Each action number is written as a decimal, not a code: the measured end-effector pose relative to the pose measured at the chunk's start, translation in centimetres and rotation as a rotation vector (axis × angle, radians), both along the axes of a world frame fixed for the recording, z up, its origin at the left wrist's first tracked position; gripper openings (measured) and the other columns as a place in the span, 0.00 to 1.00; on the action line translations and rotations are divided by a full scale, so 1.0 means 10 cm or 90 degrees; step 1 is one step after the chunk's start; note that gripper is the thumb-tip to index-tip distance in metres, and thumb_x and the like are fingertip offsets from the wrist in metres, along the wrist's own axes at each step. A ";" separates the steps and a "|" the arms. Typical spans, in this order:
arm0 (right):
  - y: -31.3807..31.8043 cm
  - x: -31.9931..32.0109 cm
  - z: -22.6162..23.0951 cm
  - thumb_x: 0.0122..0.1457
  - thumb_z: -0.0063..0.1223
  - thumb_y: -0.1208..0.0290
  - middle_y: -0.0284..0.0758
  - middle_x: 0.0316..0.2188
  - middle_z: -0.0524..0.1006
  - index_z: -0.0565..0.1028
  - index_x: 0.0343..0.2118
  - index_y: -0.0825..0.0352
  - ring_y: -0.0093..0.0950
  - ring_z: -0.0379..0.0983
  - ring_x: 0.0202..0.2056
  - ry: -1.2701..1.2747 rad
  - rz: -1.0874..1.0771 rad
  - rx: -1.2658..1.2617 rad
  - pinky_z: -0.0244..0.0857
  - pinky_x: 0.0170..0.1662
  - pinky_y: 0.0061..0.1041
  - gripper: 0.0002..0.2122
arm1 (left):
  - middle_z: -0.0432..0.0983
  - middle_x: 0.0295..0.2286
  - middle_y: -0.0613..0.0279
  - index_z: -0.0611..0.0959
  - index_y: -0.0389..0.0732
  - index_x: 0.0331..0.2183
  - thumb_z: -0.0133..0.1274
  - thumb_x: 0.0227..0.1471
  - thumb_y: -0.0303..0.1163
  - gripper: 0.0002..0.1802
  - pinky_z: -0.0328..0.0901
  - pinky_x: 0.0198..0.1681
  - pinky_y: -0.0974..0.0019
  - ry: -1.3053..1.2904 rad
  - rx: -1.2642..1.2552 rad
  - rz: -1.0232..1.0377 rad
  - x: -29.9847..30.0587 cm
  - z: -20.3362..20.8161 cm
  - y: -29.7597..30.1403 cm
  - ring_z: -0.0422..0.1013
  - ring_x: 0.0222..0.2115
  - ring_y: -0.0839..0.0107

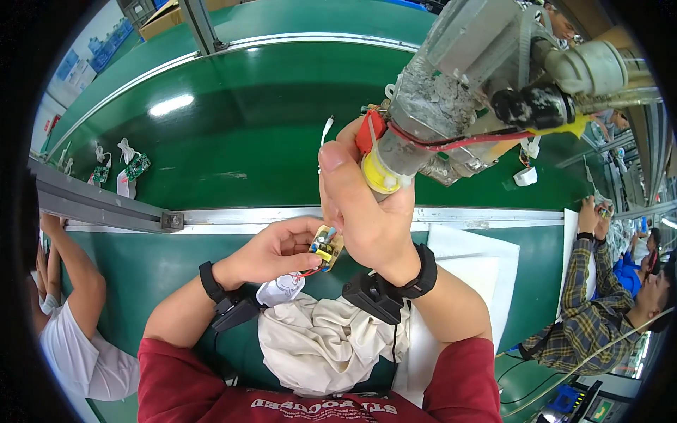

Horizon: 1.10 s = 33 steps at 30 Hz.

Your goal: Assembling electronic circuit boards into plastic housings on a factory production line.

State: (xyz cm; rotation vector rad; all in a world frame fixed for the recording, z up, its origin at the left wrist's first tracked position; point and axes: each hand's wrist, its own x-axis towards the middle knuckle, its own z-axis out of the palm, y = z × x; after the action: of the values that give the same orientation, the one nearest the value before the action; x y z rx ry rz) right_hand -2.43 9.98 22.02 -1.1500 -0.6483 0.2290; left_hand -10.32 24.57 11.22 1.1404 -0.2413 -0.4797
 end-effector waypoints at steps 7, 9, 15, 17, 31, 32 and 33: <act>0.00 -0.03 0.06 0.65 0.39 0.66 0.26 0.12 0.58 0.61 0.34 0.64 0.14 0.51 0.09 -0.024 -0.015 -0.007 0.45 0.11 0.16 0.08 | 0.72 0.40 0.65 0.66 0.37 0.54 0.51 0.55 0.22 0.25 0.67 0.41 0.75 0.003 -0.006 0.015 -0.03 0.06 -0.01 0.69 0.37 0.81; 0.01 -0.06 0.10 0.65 0.39 0.65 0.26 0.12 0.58 0.62 0.38 0.66 0.14 0.51 0.10 -0.026 -0.038 -0.026 0.45 0.11 0.16 0.09 | 0.72 0.41 0.64 0.66 0.37 0.54 0.51 0.55 0.22 0.25 0.67 0.41 0.75 0.003 -0.006 0.012 -0.04 0.05 0.02 0.69 0.38 0.80; 0.01 -0.12 0.19 0.65 0.39 0.62 0.26 0.13 0.58 0.63 0.44 0.68 0.14 0.51 0.10 -0.026 -0.027 -0.011 0.45 0.12 0.16 0.13 | 0.73 0.41 0.64 0.66 0.37 0.55 0.51 0.54 0.21 0.26 0.68 0.42 0.73 0.033 -0.026 -0.026 -0.03 0.08 0.12 0.71 0.39 0.78; -0.02 -0.15 0.22 0.65 0.40 0.62 0.26 0.13 0.58 0.63 0.43 0.68 0.14 0.51 0.10 -0.013 0.004 -0.010 0.46 0.12 0.16 0.13 | 0.72 0.42 0.64 0.65 0.37 0.55 0.51 0.54 0.21 0.27 0.68 0.43 0.72 0.051 -0.040 -0.022 -0.01 0.08 0.17 0.71 0.39 0.78; -0.13 -0.19 0.32 0.64 0.42 0.65 0.27 0.12 0.59 0.64 0.40 0.68 0.15 0.52 0.10 0.041 0.091 0.006 0.47 0.13 0.17 0.10 | 0.69 0.47 0.57 0.62 0.36 0.57 0.53 0.54 0.28 0.30 0.63 0.51 0.63 -0.185 0.144 0.257 0.65 0.59 0.28 0.68 0.46 0.69; -0.14 -0.20 0.34 0.64 0.42 0.65 0.27 0.12 0.59 0.64 0.40 0.67 0.15 0.52 0.10 0.051 0.082 0.005 0.47 0.13 0.17 0.10 | 0.69 0.47 0.57 0.62 0.36 0.57 0.53 0.54 0.28 0.30 0.63 0.51 0.63 -0.186 0.149 0.262 0.66 0.57 0.27 0.68 0.46 0.69; -0.15 -0.20 0.33 0.64 0.42 0.66 0.27 0.12 0.59 0.64 0.40 0.67 0.15 0.52 0.10 0.059 0.068 0.002 0.47 0.13 0.17 0.10 | 0.69 0.47 0.56 0.63 0.36 0.56 0.54 0.54 0.29 0.30 0.63 0.51 0.62 -0.253 0.291 0.382 0.68 0.53 0.25 0.68 0.47 0.67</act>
State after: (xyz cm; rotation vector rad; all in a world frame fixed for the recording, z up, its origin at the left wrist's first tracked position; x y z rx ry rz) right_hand -4.38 8.50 25.34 -1.0959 -0.6279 0.3690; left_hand -3.50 27.04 16.49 1.6757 -0.1217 0.2455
